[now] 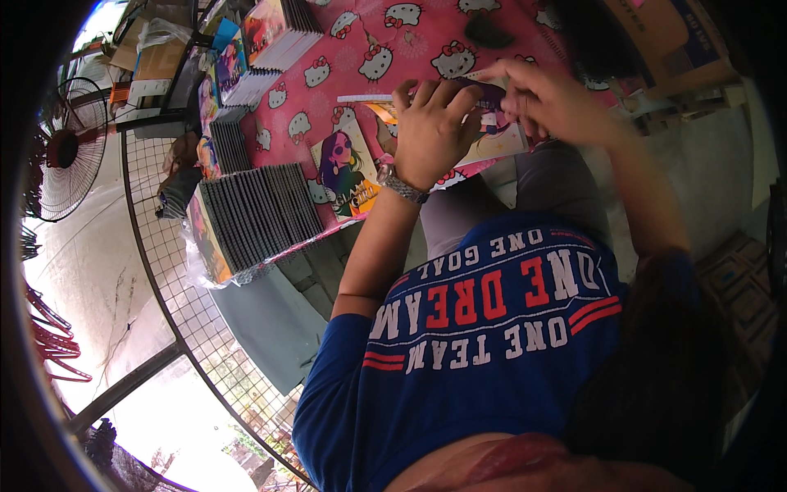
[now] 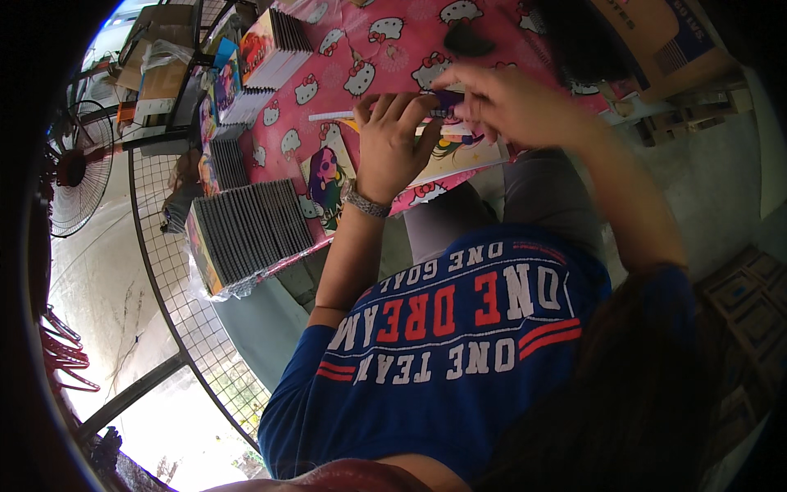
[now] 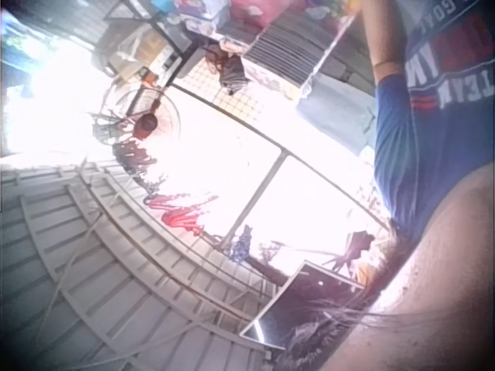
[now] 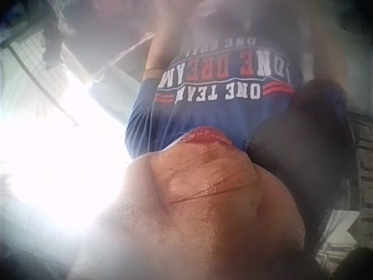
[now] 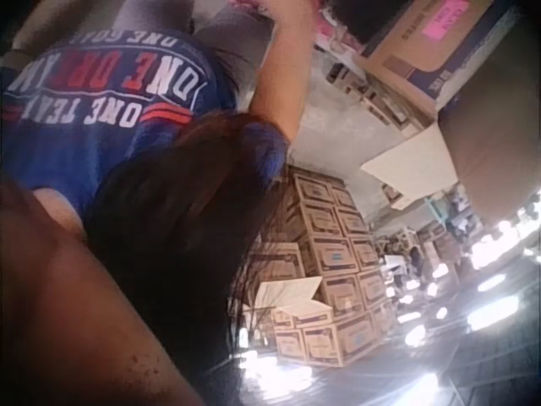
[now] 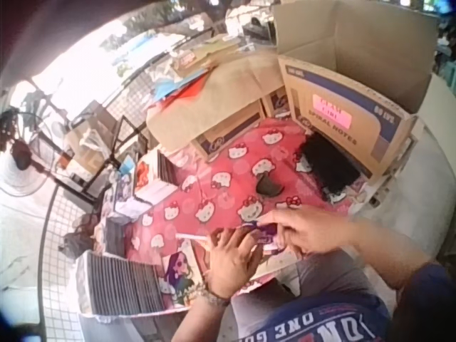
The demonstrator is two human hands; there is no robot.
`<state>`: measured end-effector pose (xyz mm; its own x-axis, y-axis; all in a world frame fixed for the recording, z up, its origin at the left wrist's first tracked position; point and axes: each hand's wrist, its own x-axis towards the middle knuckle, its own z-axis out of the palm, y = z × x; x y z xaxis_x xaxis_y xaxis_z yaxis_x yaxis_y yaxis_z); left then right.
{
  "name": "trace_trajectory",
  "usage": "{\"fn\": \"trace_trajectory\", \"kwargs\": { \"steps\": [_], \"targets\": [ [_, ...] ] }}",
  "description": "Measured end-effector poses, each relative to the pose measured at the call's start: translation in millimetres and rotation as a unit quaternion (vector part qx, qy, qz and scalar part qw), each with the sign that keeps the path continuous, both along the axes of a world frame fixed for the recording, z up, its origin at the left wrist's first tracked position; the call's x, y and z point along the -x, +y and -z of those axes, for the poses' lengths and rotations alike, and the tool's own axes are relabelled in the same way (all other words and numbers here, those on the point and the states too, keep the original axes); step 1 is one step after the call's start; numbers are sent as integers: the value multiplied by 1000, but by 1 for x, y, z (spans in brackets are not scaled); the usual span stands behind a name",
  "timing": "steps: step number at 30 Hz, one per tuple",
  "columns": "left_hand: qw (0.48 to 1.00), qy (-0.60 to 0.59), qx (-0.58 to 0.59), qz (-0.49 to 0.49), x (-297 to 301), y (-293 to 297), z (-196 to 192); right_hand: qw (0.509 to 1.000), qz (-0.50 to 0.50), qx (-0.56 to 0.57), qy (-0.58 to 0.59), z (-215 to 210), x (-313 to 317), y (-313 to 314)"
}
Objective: The person threads a plastic spiral coil through the pre-punched holes of a notebook, trims the excess coil with pliers, and then stacks the finished notebooks into a large cardboard box.
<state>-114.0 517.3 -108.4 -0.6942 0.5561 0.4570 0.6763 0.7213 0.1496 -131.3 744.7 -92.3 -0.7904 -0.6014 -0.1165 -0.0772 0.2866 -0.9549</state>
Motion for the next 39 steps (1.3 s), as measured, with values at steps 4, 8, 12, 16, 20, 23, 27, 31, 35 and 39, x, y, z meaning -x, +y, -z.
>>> {"fn": "trace_trajectory", "kwargs": {
  "steps": [4, 8, 12, 16, 20, 23, 27, 31, 35, 39],
  "targets": [
    [1000, -1, -8, 22, 0, -1, -3, 979, 132, 26, -152, 70, 76, -6],
    [999, -46, 0, 2, -5, -15, 7, 870, 214, -395, 203, 142, 128, -45],
    [995, -34, 9, -94, -15, -11, 2, 825, 145, -445, 317, 149, 134, -39],
    [985, -21, -5, -169, -16, -20, 11, 997, 58, -7, 46, 107, 113, -13],
    [992, -31, -57, -105, -12, -21, 16, 932, -233, 246, -128, 32, 52, -4],
    [994, -38, -69, -76, -15, -15, 13, 989, -126, -69, 35, 28, 41, 1],
    [988, -70, -110, -84, -13, -15, 19, 953, -197, 189, -131, 10, 35, 2],
    [995, -39, -59, -75, -11, -16, 11, 968, -165, 163, -97, 18, 41, -3],
    [994, -44, -49, -85, -9, -15, 8, 992, -101, -50, 54, 27, 41, -8],
    [994, -47, -66, -69, -8, -17, 8, 903, -203, 341, -167, 16, 41, -7]
  ]
}}
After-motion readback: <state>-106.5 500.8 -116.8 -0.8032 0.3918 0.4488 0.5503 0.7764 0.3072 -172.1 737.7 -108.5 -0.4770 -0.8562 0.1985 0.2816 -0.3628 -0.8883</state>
